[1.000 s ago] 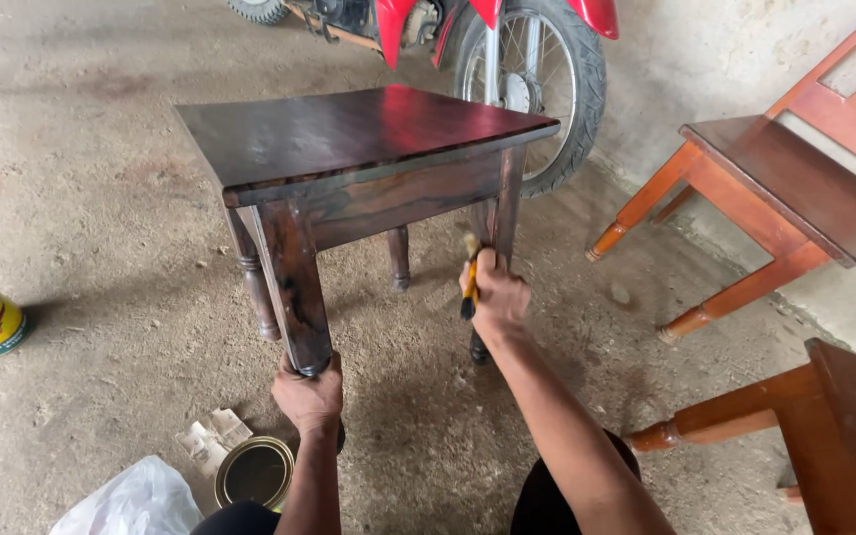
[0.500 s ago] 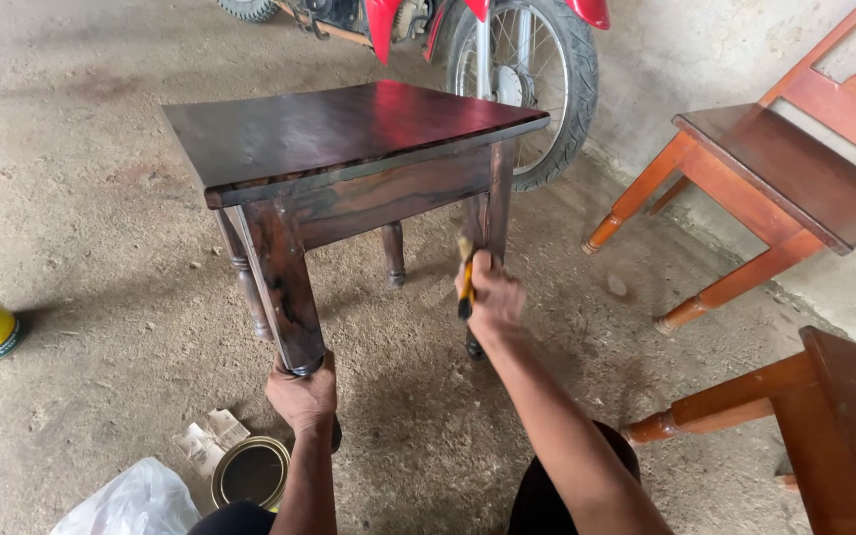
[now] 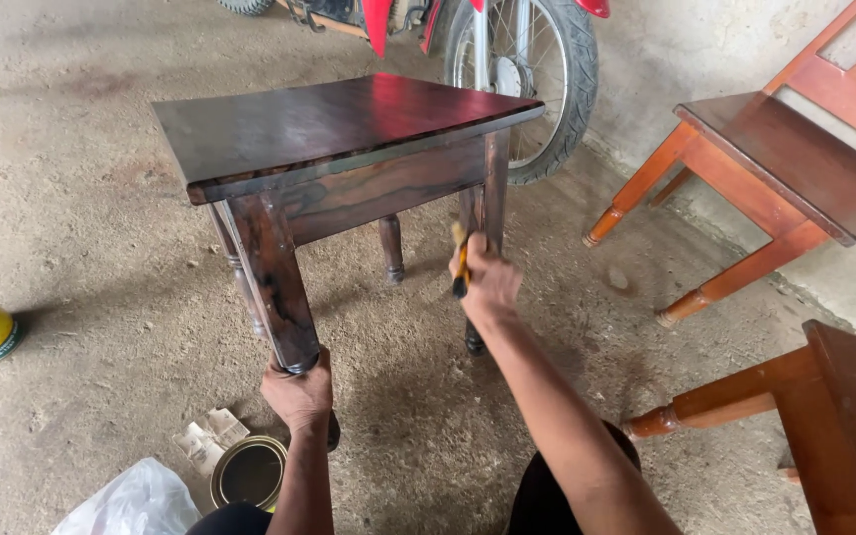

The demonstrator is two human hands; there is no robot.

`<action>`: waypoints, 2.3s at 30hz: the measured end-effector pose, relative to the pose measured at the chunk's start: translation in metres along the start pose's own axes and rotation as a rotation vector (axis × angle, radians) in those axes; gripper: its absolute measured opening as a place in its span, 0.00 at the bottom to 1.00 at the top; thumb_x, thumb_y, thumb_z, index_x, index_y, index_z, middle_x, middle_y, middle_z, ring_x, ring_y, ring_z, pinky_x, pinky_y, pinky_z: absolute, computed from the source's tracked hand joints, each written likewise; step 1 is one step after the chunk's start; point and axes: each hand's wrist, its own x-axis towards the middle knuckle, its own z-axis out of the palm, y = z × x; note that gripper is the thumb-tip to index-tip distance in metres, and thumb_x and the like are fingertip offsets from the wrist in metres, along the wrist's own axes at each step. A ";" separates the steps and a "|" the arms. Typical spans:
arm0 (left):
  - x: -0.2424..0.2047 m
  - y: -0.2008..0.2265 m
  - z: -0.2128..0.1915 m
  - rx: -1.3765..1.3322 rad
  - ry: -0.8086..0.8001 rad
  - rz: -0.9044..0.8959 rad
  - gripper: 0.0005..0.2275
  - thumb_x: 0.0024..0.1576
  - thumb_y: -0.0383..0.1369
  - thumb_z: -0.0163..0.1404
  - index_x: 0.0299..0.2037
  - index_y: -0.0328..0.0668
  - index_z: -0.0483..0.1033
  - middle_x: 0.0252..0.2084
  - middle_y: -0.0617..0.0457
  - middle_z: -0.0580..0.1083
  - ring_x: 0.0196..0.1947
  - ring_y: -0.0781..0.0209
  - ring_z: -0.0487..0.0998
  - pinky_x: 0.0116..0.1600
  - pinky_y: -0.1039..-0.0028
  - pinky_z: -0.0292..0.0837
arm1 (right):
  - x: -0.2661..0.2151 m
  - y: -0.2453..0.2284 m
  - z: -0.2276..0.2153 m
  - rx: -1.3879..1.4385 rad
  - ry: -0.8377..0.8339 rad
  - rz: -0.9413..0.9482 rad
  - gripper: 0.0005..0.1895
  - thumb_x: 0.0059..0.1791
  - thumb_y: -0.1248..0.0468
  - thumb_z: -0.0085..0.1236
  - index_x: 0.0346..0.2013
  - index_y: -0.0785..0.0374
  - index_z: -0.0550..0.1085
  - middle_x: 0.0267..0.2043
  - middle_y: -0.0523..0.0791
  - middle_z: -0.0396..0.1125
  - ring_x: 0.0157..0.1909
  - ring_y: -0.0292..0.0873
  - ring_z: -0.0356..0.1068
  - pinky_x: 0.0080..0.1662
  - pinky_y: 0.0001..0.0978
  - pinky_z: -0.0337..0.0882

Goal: The recorder is using a brush to apply dark wood stain to a small wooden stool.

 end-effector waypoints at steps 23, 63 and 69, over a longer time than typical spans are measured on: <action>-0.007 -0.028 -0.011 -0.101 -0.112 0.065 0.10 0.47 0.33 0.63 0.34 0.39 0.79 0.31 0.54 0.81 0.31 0.65 0.81 0.43 0.72 0.76 | -0.078 0.104 0.018 1.049 0.120 1.211 0.11 0.48 0.63 0.64 0.37 0.59 0.68 0.26 0.44 0.63 0.18 0.33 0.60 0.17 0.23 0.61; -0.125 -0.080 0.050 -0.071 -0.553 -0.236 0.28 0.35 0.34 0.72 0.47 0.32 0.77 0.44 0.39 0.81 0.43 0.49 0.83 0.51 0.60 0.76 | -0.029 0.087 -0.101 1.665 0.253 0.971 0.09 0.48 0.58 0.63 0.35 0.56 0.71 0.31 0.41 0.69 0.29 0.39 0.69 0.30 0.35 0.73; -0.155 -0.080 0.088 -0.152 -0.594 -0.289 0.28 0.38 0.35 0.71 0.49 0.34 0.78 0.47 0.38 0.83 0.48 0.47 0.86 0.58 0.60 0.79 | -0.011 0.122 -0.102 1.627 0.184 0.952 0.11 0.49 0.59 0.63 0.36 0.61 0.70 0.30 0.43 0.69 0.26 0.39 0.68 0.28 0.34 0.72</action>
